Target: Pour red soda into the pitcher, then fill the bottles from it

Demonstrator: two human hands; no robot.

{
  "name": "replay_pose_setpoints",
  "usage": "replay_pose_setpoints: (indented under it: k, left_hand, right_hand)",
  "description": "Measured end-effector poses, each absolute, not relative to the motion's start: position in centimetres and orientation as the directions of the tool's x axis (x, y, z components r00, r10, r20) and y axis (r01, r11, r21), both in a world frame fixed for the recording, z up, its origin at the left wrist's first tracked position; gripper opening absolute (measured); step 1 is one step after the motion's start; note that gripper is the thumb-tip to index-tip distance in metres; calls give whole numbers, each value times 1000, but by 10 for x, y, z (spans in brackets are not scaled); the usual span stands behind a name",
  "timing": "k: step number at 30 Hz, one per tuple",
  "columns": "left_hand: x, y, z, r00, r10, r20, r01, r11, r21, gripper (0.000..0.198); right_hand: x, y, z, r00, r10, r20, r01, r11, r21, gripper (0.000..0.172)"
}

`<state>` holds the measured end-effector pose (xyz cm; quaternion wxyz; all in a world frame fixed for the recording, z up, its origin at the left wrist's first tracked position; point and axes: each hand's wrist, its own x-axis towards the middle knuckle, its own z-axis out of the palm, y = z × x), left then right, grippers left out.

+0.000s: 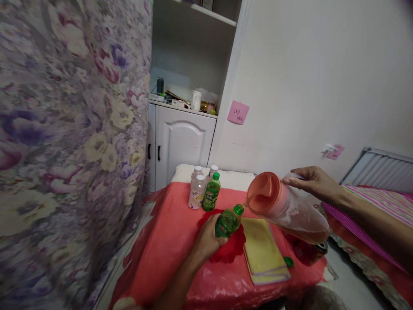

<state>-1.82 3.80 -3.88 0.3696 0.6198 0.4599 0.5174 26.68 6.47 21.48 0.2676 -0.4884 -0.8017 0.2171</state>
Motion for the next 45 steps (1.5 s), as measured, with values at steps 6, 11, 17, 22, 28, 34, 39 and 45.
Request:
replay_pose_setpoints:
  k: [6, 11, 17, 22, 28, 34, 39, 45]
  left_hand:
    - [-18, 39, -40, 44, 954, 298, 182, -301, 936, 69]
    - [-18, 39, -40, 39, 955, 295, 178, -297, 938, 68]
    - [-18, 39, -40, 46, 955, 294, 168, -297, 940, 68]
    - [-18, 39, -40, 44, 956, 289, 174, -292, 940, 69]
    - [-18, 37, -37, 32, 958, 285, 186, -286, 940, 65]
    - [-17, 36, -34, 29, 957, 289, 197, -289, 937, 65]
    - [-17, 36, -35, 25, 954, 297, 201, -296, 934, 65]
    - [-17, 37, -37, 41, 954, 297, 188, -299, 935, 66]
  right_hand:
    - [264, 63, 216, -360, 904, 232, 682, 425, -595, 48]
    - [264, 62, 215, -357, 908, 220, 686, 414, -598, 47]
    - [258, 53, 219, -358, 911, 204, 695, 406, -593, 47]
    - [261, 60, 215, -343, 916, 206, 690, 395, -606, 49]
    - [257, 56, 219, -360, 911, 201, 690, 405, -600, 46]
    - [250, 48, 225, -361, 910, 203, 685, 407, -604, 45]
    - [251, 49, 223, -365, 910, 198, 691, 407, -598, 43]
    - [250, 49, 223, -363, 908, 209, 688, 413, -597, 42]
